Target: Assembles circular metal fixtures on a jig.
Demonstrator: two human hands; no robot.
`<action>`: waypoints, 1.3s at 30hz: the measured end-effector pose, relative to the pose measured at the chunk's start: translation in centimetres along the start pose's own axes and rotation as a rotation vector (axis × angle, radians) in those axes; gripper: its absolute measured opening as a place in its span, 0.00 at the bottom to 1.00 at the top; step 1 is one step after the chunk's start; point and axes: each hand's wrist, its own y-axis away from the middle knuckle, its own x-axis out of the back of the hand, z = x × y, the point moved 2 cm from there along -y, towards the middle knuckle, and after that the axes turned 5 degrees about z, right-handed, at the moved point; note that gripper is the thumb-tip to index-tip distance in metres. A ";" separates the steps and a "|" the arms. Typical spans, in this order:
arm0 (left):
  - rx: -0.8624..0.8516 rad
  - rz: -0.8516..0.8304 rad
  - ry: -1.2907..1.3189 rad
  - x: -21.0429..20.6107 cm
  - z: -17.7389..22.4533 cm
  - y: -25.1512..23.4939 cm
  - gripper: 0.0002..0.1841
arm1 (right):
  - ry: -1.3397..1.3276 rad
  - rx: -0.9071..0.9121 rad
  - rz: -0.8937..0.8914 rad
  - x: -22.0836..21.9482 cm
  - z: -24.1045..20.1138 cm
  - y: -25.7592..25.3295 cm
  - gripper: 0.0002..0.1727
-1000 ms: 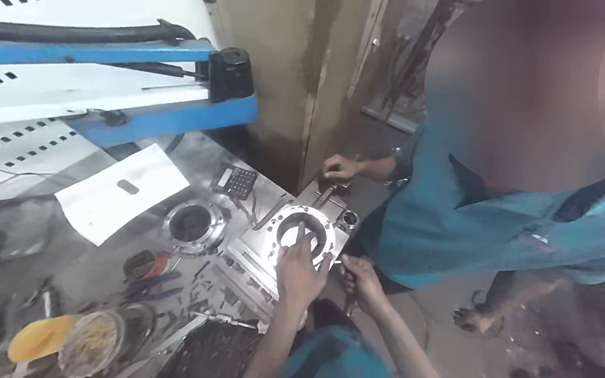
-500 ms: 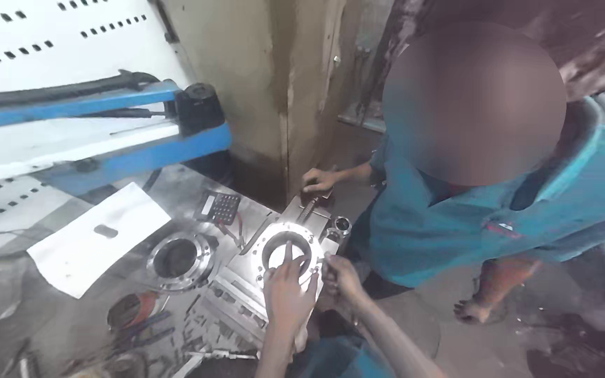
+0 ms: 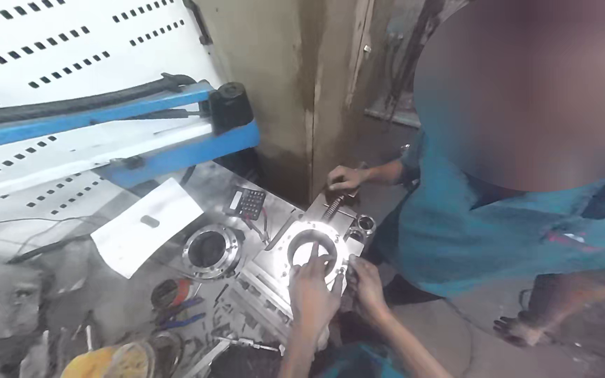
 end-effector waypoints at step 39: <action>0.324 -0.297 0.824 3.9 -1.4 -2.8 0.25 | -0.040 -0.230 0.036 7.2 1.4 0.9 0.23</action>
